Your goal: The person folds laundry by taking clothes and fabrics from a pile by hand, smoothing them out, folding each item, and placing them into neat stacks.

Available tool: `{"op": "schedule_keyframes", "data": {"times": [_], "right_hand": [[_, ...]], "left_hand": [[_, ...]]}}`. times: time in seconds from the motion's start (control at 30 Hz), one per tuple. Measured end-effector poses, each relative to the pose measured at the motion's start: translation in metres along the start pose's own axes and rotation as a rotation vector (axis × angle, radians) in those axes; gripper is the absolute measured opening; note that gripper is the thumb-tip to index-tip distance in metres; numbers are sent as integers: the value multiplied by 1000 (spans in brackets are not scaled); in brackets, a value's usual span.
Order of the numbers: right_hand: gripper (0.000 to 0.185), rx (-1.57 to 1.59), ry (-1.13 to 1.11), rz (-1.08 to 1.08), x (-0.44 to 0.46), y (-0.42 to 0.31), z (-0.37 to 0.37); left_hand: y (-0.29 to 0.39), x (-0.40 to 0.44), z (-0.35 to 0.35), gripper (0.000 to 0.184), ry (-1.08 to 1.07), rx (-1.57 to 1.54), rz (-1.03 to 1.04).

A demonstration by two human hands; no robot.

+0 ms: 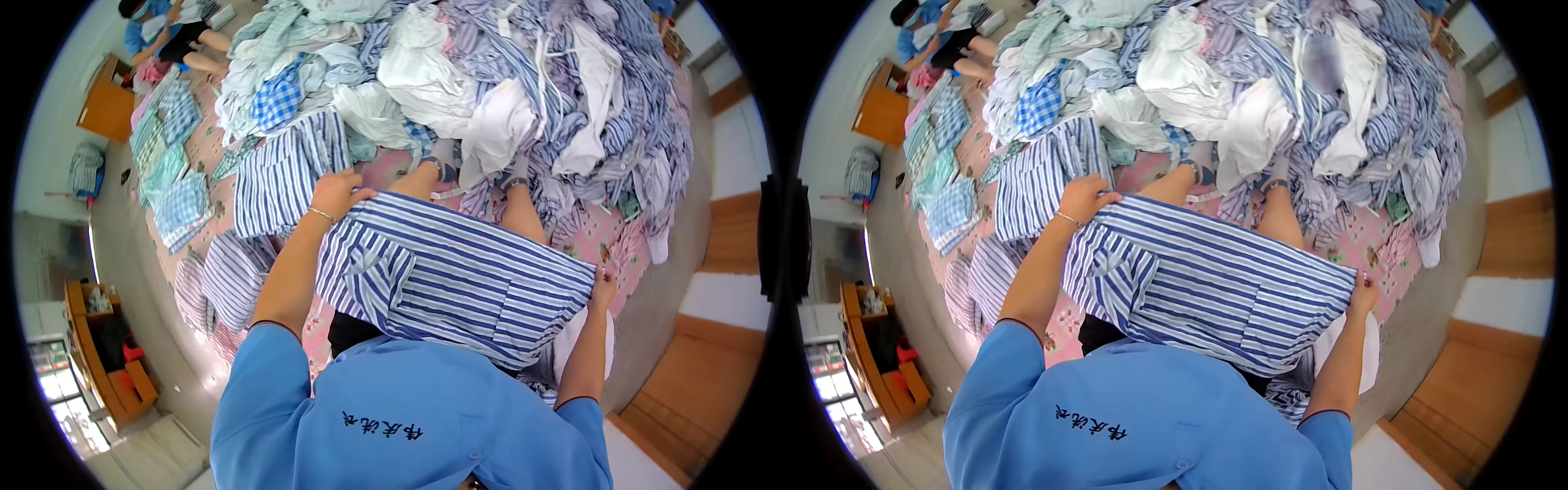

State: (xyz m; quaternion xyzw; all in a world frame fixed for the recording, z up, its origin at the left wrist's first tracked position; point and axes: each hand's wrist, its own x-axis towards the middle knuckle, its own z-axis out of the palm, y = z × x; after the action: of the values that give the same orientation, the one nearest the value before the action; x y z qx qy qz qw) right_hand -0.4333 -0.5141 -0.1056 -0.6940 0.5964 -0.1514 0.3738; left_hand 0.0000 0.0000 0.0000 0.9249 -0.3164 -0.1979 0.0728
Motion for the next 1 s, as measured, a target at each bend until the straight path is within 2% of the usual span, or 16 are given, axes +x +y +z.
{"op": "schedule_keyframes", "data": {"times": [0.1, 0.17, 0.2, 0.3, 0.33, 0.37, 0.43, 0.5, 0.53, 0.6, 0.63, 0.77, 0.83, 0.9, 0.93, 1.0], "right_hand": [[32, -217, 240, -203, -31, -12, -30], [31, -324, 432, -415, -43, -43, 3], [31, -473, 533, -755, -50, -58, 13], [32, -173, -139, -503, -155, -143, 50], [31, -61, -371, -558, -177, -139, 77], [40, 148, -710, -396, -224, -159, 94], [71, 79, -1083, -410, -295, -195, 117], [92, 149, -1231, -614, -346, -223, 137], [90, 86, -1098, -919, -362, -230, 149], [74, 39, -998, -945, -388, -253, 152], [62, 74, -920, -1010, -391, -254, 154], [16, 315, -782, -956, -381, -266, 156], [15, 285, -691, -850, -367, -250, 155], [12, 297, -685, -699, -356, -237, 154], [18, 150, -723, -654, -346, -226, 156], [28, 238, -715, -725, -354, -228, 154]], "left_hand": [[7, -37, 18, 39, 274, -13, 20], [-14, -44, 7, 38, 678, -46, 114], [-25, -51, 7, 39, 728, -138, 7], [-89, -95, 69, 41, 692, -612, -242], [-91, -119, 80, 46, 544, -863, -397], [-91, -146, 92, 52, 380, -1105, -550], [-101, -173, 146, 74, 71, -1487, -859], [-96, -193, 165, 86, -253, -1910, -958], [-92, -196, 167, 87, -291, -1991, -943], [-82, -191, 183, 87, -315, -2143, -842], [-72, -182, 192, 79, -171, -2213, -822], [-57, -148, 192, 50, -118, -2250, -592], [-56, -141, 211, 48, 2, -2170, -463], [-76, -131, 219, 36, 235, -2392, -453], [-63, -139, 172, 34, 340, -2425, -501], [-73, -140, 133, 33, 521, -2435, -277]]}}
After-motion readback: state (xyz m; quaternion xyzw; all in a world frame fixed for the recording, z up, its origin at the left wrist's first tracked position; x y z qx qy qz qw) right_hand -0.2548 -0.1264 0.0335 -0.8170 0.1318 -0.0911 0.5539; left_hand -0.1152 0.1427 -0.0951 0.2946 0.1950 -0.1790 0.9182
